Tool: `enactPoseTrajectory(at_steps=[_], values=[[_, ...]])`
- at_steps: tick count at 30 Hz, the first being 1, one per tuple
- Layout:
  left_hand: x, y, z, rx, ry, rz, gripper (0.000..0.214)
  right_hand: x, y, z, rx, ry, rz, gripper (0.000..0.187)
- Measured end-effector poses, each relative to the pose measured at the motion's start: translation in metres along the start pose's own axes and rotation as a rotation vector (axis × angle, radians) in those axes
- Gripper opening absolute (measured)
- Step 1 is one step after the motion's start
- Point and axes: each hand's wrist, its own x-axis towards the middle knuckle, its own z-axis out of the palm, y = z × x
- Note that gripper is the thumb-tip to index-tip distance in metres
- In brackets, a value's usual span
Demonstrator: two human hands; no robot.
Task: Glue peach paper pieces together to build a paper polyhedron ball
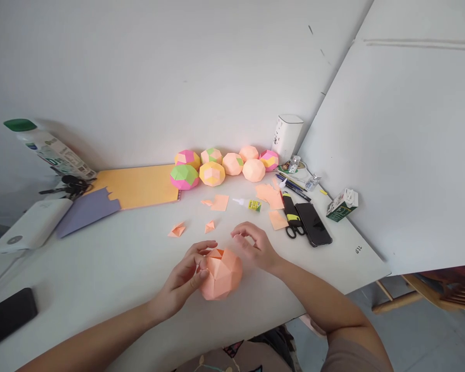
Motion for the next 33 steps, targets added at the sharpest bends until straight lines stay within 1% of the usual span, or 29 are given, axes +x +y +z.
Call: enactPoseTrajectory(at_steps=[2,3,5,7,9,12,15,18,20,22,24,27,28,30,31,33], values=[[0.006,-0.005,-0.005,-0.166,-0.055,-0.082,0.020,0.008,0.019,-0.008,-0.280,0.225,-0.084,0.016],[0.009,-0.008,-0.007,-0.238,-0.077,-0.103,0.022,0.013,0.030,-0.013,-0.341,0.289,-0.094,0.014],[0.014,-0.016,-0.011,-0.336,-0.082,-0.143,0.023,0.023,0.050,-0.022,-0.408,0.335,-0.101,0.017],[0.016,-0.021,-0.014,-0.377,-0.105,-0.140,0.021,0.034,0.065,-0.029,-0.451,0.333,-0.104,0.024],[0.016,-0.023,-0.014,-0.316,-0.151,-0.076,0.018,0.043,0.077,-0.032,-0.468,0.307,-0.099,0.032],[0.014,-0.022,-0.012,-0.068,-0.213,0.110,0.016,0.052,0.089,-0.031,-0.456,0.271,-0.063,0.038],[0.011,-0.023,-0.008,0.155,-0.174,0.303,0.014,0.057,0.096,-0.028,-0.407,0.277,-0.001,0.035],[0.010,-0.027,-0.005,0.251,-0.111,0.431,0.014,0.057,0.097,-0.029,-0.325,0.336,0.062,0.033],[0.010,-0.030,-0.005,0.270,-0.104,0.476,0.019,0.055,0.093,-0.030,-0.246,0.387,0.096,0.035],[0.011,-0.031,-0.005,0.277,-0.105,0.495,0.025,0.052,0.083,-0.031,-0.149,0.420,0.115,0.036],[0.011,-0.029,-0.005,0.287,-0.099,0.511,0.026,0.048,0.067,-0.030,-0.041,0.416,0.116,0.035],[0.009,-0.025,-0.003,0.281,-0.096,0.522,0.017,0.040,0.037,-0.029,0.109,0.371,0.086,0.033],[0.008,-0.024,-0.002,0.270,-0.096,0.507,0.013,0.037,0.026,-0.029,0.149,0.356,0.074,0.032],[0.006,-0.021,0.001,0.241,-0.077,0.434,0.007,0.030,0.003,-0.028,0.207,0.330,0.051,0.033],[0.005,-0.020,0.002,0.222,-0.058,0.379,0.005,0.027,-0.007,-0.027,0.240,0.311,0.037,0.032],[0.004,-0.019,0.004,0.171,-0.016,0.255,0.007,0.021,-0.025,-0.024,0.374,0.262,-0.037,0.029]])
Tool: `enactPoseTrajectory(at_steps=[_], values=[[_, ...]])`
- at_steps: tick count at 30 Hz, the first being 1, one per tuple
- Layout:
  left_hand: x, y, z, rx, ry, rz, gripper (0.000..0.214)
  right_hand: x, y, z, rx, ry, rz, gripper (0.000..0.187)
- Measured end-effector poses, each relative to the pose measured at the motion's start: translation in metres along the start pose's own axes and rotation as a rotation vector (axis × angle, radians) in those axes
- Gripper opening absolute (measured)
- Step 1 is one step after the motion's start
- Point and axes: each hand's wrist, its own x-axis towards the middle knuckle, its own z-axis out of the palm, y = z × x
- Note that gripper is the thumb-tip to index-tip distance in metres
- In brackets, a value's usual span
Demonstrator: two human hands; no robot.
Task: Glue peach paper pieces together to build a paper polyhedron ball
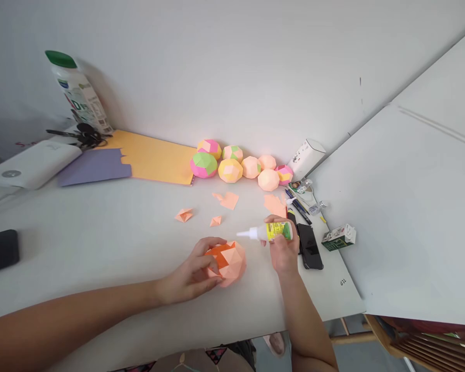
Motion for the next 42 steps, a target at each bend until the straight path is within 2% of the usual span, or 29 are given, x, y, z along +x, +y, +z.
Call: enactPoseTrajectory(at_steps=[2,5,8,11,18,24,32,36,42], values=[[0.001,0.001,0.000,-0.072,0.041,-0.123,0.009,-0.009,-0.011,0.008,0.027,-0.047,-0.050,0.027],[0.004,0.001,-0.002,-0.169,0.102,-0.280,0.014,-0.022,-0.020,0.020,-0.060,-0.094,-0.112,0.027],[0.007,0.000,-0.004,-0.219,0.131,-0.341,0.018,-0.032,-0.022,0.030,-0.154,-0.142,-0.236,0.030],[0.008,0.002,-0.003,-0.240,0.128,-0.339,0.020,-0.035,-0.020,0.035,-0.186,-0.175,-0.297,0.031],[0.007,0.004,-0.002,-0.239,0.155,-0.290,0.021,-0.037,-0.015,0.036,-0.218,-0.148,-0.302,0.034],[0.009,0.009,0.000,-0.227,0.207,-0.191,0.022,-0.041,-0.013,0.039,-0.290,-0.196,-0.332,0.038],[0.010,0.010,-0.002,-0.087,0.223,-0.049,0.021,-0.040,-0.011,0.040,-0.365,-0.148,-0.375,0.041],[0.009,0.008,-0.002,-0.062,0.185,-0.062,0.023,-0.039,-0.011,0.041,-0.374,-0.141,-0.350,0.041],[0.008,0.009,-0.002,-0.084,0.192,-0.115,0.023,-0.039,-0.011,0.040,-0.349,-0.140,-0.339,0.041]])
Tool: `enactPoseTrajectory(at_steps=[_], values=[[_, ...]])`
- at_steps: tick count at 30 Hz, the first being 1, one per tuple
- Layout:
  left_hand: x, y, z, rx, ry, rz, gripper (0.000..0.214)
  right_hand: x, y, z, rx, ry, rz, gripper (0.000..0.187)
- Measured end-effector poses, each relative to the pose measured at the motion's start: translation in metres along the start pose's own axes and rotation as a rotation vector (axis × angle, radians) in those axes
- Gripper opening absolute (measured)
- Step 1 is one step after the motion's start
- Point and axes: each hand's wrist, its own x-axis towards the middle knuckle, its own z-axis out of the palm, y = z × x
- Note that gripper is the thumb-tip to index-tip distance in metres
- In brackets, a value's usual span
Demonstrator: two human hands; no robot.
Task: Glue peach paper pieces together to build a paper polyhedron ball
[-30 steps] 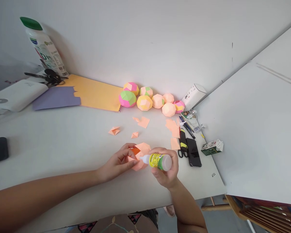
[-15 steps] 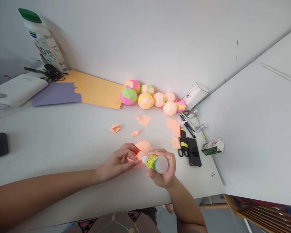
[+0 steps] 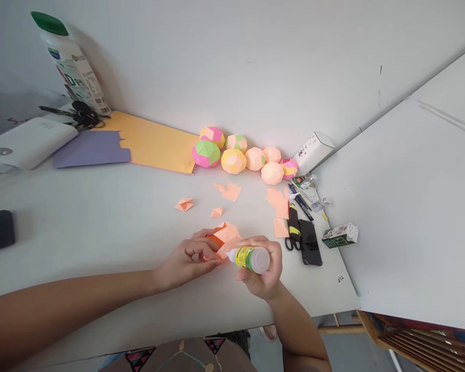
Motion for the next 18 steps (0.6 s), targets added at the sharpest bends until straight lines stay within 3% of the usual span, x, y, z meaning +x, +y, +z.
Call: enactPoseTrajectory(at_steps=[18], values=[[0.0010,0.0022,0.0005,-0.004,0.024,-0.024,0.029,-0.0003,-0.0003,0.0004,-0.052,-0.006,-0.027,0.044]])
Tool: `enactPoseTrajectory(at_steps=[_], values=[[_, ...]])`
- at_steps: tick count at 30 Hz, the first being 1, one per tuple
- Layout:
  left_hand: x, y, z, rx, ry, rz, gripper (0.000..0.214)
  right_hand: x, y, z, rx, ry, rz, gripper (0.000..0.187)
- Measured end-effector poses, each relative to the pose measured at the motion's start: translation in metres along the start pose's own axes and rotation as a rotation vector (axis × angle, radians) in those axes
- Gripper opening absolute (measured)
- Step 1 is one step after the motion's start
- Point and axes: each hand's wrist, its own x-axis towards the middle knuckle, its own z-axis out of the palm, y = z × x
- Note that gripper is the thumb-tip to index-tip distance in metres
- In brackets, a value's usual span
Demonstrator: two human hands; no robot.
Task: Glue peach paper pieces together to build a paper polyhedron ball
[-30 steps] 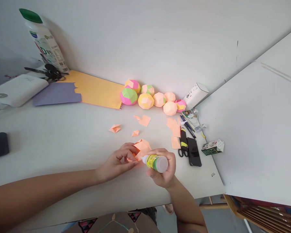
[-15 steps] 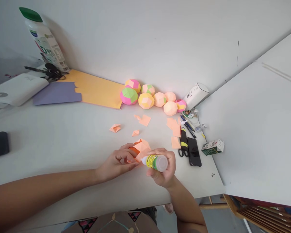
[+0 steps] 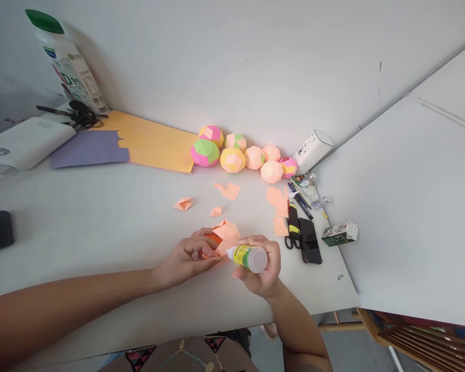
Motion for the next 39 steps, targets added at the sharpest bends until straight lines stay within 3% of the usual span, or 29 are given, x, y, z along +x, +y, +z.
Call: enactPoseTrajectory(at_steps=[39], values=[[-0.0001,0.0002,0.0005,-0.064,0.005,-0.044,0.021,-0.0026,0.0009,-0.0002,0.083,-0.047,-0.021,0.047]])
